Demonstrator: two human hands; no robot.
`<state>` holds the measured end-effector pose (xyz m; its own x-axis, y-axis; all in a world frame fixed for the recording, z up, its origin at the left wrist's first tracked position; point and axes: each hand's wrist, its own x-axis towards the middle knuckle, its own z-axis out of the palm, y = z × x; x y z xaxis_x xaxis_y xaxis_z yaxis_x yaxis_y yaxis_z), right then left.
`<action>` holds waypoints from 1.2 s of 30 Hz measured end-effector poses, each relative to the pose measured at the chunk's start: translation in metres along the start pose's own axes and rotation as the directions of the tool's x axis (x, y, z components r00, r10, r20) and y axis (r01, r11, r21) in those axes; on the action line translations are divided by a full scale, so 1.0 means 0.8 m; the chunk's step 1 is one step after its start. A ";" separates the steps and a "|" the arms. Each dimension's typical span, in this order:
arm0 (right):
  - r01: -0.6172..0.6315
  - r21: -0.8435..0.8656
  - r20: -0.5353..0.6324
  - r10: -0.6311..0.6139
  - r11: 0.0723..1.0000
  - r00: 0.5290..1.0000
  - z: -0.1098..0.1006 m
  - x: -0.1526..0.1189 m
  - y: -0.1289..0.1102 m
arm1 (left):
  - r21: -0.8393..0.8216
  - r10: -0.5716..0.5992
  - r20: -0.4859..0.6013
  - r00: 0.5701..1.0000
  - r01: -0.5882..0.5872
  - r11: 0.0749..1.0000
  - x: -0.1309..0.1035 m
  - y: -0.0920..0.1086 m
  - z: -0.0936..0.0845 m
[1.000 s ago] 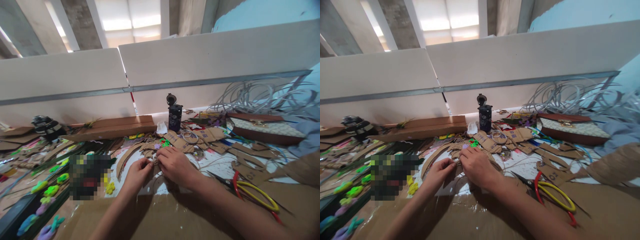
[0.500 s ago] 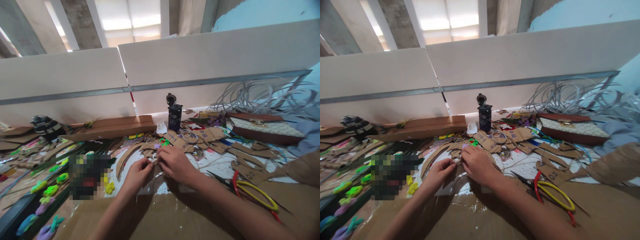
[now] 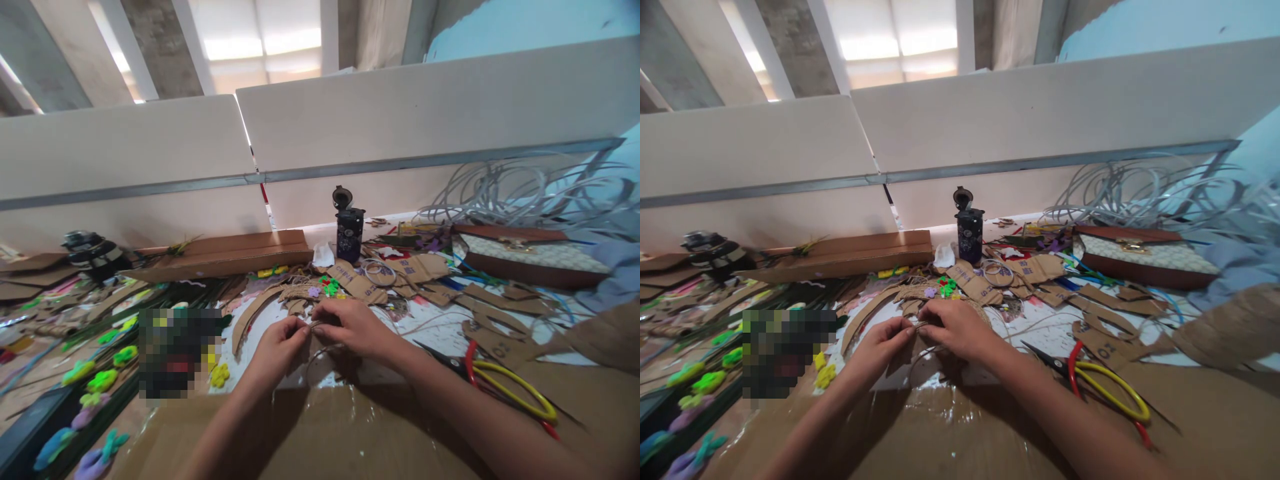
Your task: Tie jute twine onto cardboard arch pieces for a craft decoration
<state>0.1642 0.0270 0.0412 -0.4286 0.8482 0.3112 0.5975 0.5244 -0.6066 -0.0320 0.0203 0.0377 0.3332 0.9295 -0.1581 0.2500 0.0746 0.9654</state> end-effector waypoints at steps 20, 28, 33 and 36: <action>-0.051 0.018 0.010 0.051 0.999 0.999 -0.003 0.001 -0.006 | 0.156 0.096 0.018 0.995 -0.098 0.983 -0.001 -0.007 0.000; -0.061 0.017 0.022 0.061 0.998 0.998 -0.003 -0.001 -0.005 | 0.168 0.076 0.057 0.996 -0.084 0.982 0.000 -0.006 -0.003; -0.127 0.132 0.046 0.122 0.983 0.991 -0.005 0.001 -0.008 | 0.093 0.040 0.069 0.997 -0.047 0.995 -0.002 -0.004 -0.001; -0.179 0.139 0.061 0.172 0.974 0.983 -0.005 0.002 -0.007 | 0.094 0.039 0.043 0.998 -0.043 0.995 0.000 -0.004 0.001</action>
<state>0.1629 0.0256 0.0482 -0.3594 0.9199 0.1571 0.5646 0.3483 -0.7483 -0.0320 0.0196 0.0345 0.3818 0.9152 -0.1294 0.3201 0.0005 0.9474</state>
